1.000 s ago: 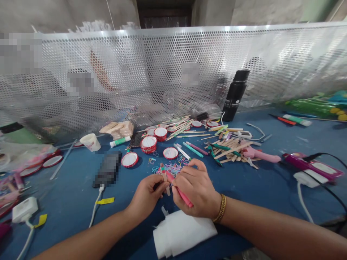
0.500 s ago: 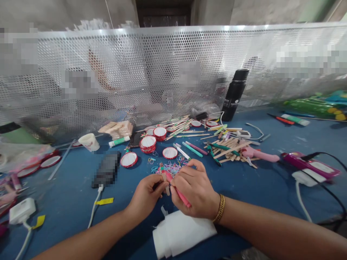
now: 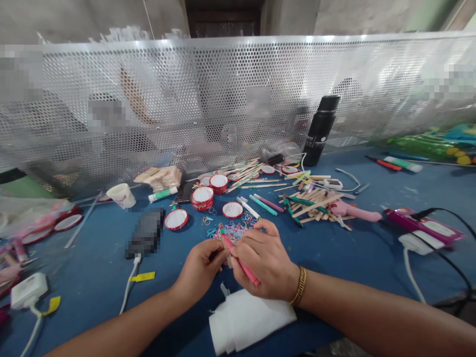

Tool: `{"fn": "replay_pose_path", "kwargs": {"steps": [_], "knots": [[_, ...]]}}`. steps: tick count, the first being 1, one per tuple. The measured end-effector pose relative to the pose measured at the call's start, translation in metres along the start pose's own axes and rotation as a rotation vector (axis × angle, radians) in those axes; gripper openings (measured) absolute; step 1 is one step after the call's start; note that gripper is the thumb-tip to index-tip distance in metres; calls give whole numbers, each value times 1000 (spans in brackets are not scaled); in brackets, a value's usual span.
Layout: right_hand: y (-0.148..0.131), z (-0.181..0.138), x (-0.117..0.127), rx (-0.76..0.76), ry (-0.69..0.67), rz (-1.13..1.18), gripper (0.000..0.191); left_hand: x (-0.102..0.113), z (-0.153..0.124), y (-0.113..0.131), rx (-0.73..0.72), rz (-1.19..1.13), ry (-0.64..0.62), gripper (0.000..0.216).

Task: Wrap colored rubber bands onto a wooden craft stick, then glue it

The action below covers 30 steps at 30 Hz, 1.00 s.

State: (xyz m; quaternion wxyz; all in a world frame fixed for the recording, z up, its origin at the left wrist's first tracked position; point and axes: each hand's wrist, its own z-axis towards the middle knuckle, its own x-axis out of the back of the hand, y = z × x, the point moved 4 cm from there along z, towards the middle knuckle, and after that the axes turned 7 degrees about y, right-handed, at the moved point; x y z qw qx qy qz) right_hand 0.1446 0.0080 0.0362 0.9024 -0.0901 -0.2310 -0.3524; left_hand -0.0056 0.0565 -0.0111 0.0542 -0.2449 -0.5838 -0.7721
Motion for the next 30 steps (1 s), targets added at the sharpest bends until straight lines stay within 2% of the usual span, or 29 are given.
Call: {"fn": "replay_pose_path", "kwargs": {"steps": [6,30], "knots": [[1,2,4,-8,43,-27,9,0,1,0,-7,28,10,29],[-2,-2,-1,21,0,7,11,1,0,2,-34,29,7,29]]}}
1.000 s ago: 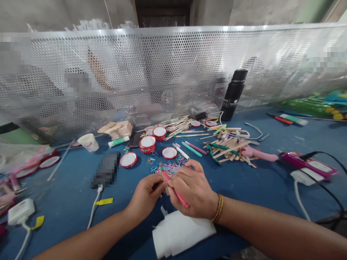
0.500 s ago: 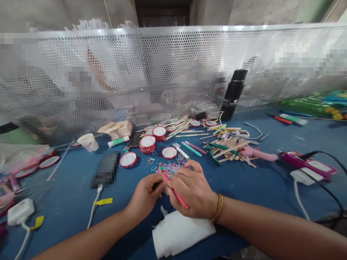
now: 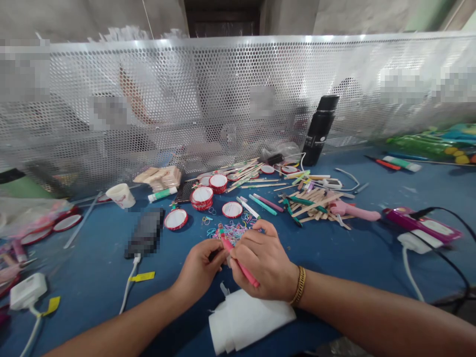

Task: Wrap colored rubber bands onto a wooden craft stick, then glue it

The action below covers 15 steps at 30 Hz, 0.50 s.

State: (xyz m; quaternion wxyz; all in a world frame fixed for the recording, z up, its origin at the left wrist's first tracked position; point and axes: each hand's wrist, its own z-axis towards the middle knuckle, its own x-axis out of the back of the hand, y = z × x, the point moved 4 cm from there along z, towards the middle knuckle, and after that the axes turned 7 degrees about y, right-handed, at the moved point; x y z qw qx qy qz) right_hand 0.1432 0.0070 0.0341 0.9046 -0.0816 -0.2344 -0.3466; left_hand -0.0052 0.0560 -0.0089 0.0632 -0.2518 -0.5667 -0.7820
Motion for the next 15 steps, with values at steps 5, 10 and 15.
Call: {"fn": "replay_pose_path", "kwargs": {"steps": [5,10,15], "knots": [[2,2,3,-16,30,-39,14,-1,0,-3,32,-21,-6,29],[1,0,1,11,21,-7,13,0,0,-3,9,-6,1,29],[1,1,2,4,16,-31,15,0,1,-3,20,-16,-1,30]]}}
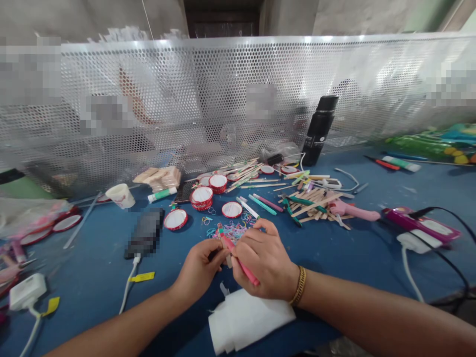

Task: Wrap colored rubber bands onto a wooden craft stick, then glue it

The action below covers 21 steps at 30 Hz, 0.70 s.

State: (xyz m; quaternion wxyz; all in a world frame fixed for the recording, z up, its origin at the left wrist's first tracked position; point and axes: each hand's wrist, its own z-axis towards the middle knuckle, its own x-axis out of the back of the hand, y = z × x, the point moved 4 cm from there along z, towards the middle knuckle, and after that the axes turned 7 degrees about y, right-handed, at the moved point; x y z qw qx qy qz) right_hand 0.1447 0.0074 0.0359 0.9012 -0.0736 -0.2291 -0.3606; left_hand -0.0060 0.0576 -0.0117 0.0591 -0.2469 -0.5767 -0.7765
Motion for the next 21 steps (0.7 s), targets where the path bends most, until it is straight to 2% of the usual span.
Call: {"fn": "replay_pose_path", "kwargs": {"steps": [21], "knots": [[0,0,1,8,0,9,16,0,1,0,-17,3,12,28]]}}
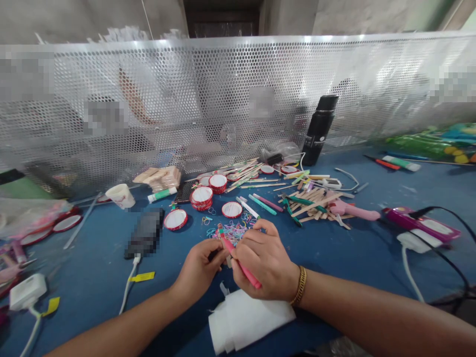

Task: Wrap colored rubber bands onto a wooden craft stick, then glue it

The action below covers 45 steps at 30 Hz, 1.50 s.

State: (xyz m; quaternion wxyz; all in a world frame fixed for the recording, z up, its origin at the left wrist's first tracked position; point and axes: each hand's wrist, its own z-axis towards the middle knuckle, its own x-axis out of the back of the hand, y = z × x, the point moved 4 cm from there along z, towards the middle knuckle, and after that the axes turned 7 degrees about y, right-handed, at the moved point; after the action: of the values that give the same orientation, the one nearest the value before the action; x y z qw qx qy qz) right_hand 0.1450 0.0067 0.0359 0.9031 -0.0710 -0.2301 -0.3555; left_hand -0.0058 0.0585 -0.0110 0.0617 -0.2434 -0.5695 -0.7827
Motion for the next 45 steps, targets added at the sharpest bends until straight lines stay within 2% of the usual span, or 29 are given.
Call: {"fn": "replay_pose_path", "kwargs": {"steps": [6,10,14,19,22,26,32,37,45], "knots": [[1,3,3,-10,19,-18,18,0,0,-2,15,12,-1,30],[15,10,12,-70,26,-25,8,0,-1,-4,31,13,-2,27],[52,14,16,-297,-7,-76,14,1,-3,-8,63,29,-13,26],[98,8,17,-576,51,-14,22,2,-3,-7,62,43,-12,27],[113,2,12,-653,12,13,29,3,-3,-6,57,54,-13,29],[128,-7,2,-697,-98,-168,33,3,-2,-4,45,70,-16,28],[133,-17,-11,-700,-202,-330,27,4,-2,-2,37,103,-12,31],[129,-15,-14,-713,-255,-457,29,4,-1,-5,28,86,-21,31],[120,-22,-29,-709,-398,-482,21,5,-5,-2,-34,83,-21,28]]}}
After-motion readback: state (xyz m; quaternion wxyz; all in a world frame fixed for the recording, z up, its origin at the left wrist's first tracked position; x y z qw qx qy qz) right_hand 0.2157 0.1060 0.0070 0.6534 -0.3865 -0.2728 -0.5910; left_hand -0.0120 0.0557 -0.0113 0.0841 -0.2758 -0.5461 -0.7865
